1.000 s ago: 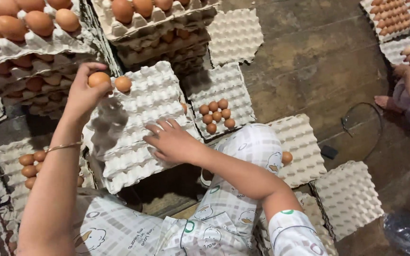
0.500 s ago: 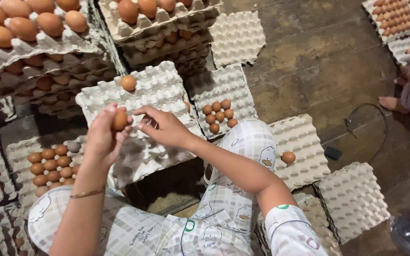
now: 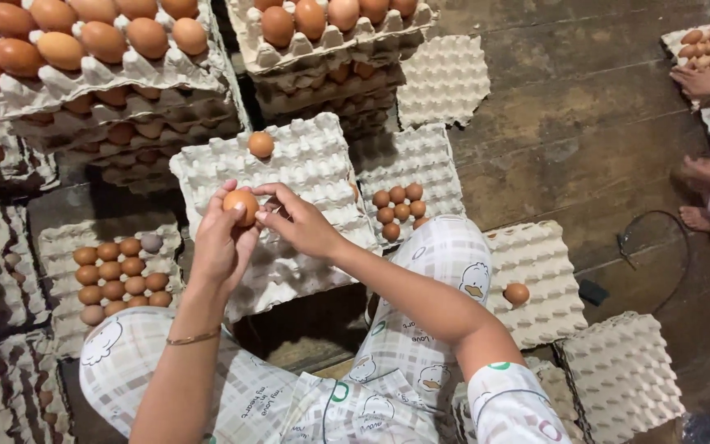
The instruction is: Sorting and packing fresh eggs into cardboard cartons by hand while sitting on the floor.
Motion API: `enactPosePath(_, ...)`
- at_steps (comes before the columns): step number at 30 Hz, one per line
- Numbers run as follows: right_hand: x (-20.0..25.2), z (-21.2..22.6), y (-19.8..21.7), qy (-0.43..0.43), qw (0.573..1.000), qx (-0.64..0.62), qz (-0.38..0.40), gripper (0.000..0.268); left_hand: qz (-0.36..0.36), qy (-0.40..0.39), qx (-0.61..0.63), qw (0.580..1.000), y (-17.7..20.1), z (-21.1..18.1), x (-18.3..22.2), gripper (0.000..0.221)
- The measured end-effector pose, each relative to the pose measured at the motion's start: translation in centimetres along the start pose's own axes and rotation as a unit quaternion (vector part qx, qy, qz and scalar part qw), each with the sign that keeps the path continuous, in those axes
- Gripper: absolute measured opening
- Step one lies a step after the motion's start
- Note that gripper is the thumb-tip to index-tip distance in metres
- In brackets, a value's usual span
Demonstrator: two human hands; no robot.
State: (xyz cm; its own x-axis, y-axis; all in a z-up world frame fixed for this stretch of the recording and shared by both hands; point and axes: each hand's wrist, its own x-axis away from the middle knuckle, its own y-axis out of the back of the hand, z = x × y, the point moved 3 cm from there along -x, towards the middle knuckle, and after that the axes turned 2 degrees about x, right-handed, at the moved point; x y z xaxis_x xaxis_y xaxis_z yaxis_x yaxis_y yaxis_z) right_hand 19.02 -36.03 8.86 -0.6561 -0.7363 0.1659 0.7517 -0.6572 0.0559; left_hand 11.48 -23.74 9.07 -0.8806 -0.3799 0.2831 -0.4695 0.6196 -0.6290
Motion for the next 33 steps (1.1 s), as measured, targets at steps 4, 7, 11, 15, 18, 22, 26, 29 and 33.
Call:
enactPosePath(4, -1.0, 0.3, -0.3, 0.033, 0.999, 0.020, -0.005, 0.048, 0.011, -0.007, -0.001, 1.000, 1.0, 1.1, -1.8, 0.034)
enactPosePath(7, -1.2, 0.7, -0.5, 0.041, 0.998, 0.042, 0.006, 0.057, -0.052, 0.014, -0.049, 0.997, 0.8, 1.6, -2.4, 0.028)
enactPosePath(11, -1.7, 0.0, -0.7, 0.039, 0.998, 0.043, -0.010, 0.061, -0.070, -0.005, -0.059, 0.996, 0.6, 2.2, -3.0, 0.036)
enactPosePath(15, -2.6, -1.7, -0.3, 0.070, 0.996, -0.031, -0.055, 0.054, -0.002, 0.000, -0.002, 1.000, -1.1, 1.9, -2.9, 0.055)
enactPosePath(18, -2.4, -1.6, -0.2, 0.081, 0.989, -0.098, -0.078, 0.038, -0.001, -0.040, -0.036, 0.999, -2.0, 2.7, -2.5, 0.061)
enactPosePath(22, -2.4, -2.2, -0.4, 0.090, 0.986, -0.073, -0.117, 0.020, -0.013, -0.037, -0.020, 0.999, -2.3, 2.9, -2.2, 0.062)
enactPosePath(26, -2.5, -2.0, -0.2, 0.086, 0.993, -0.058, -0.059, 0.029, -0.015, -0.032, 0.006, 0.999, -1.8, 2.3, -1.8, 0.066)
enactPosePath(29, -1.9, -1.8, -0.3, 0.118, 0.992, -0.027, -0.024, 0.044, -0.016, -0.029, 0.016, 0.999, -1.4, 1.8, -1.5, 0.066)
enactPosePath(33, -1.0, -0.7, -0.6, 0.140, 0.988, -0.037, -0.052, 0.035, -0.008, -0.009, 0.010, 1.000, -1.5, 1.6, -0.8, 0.064)
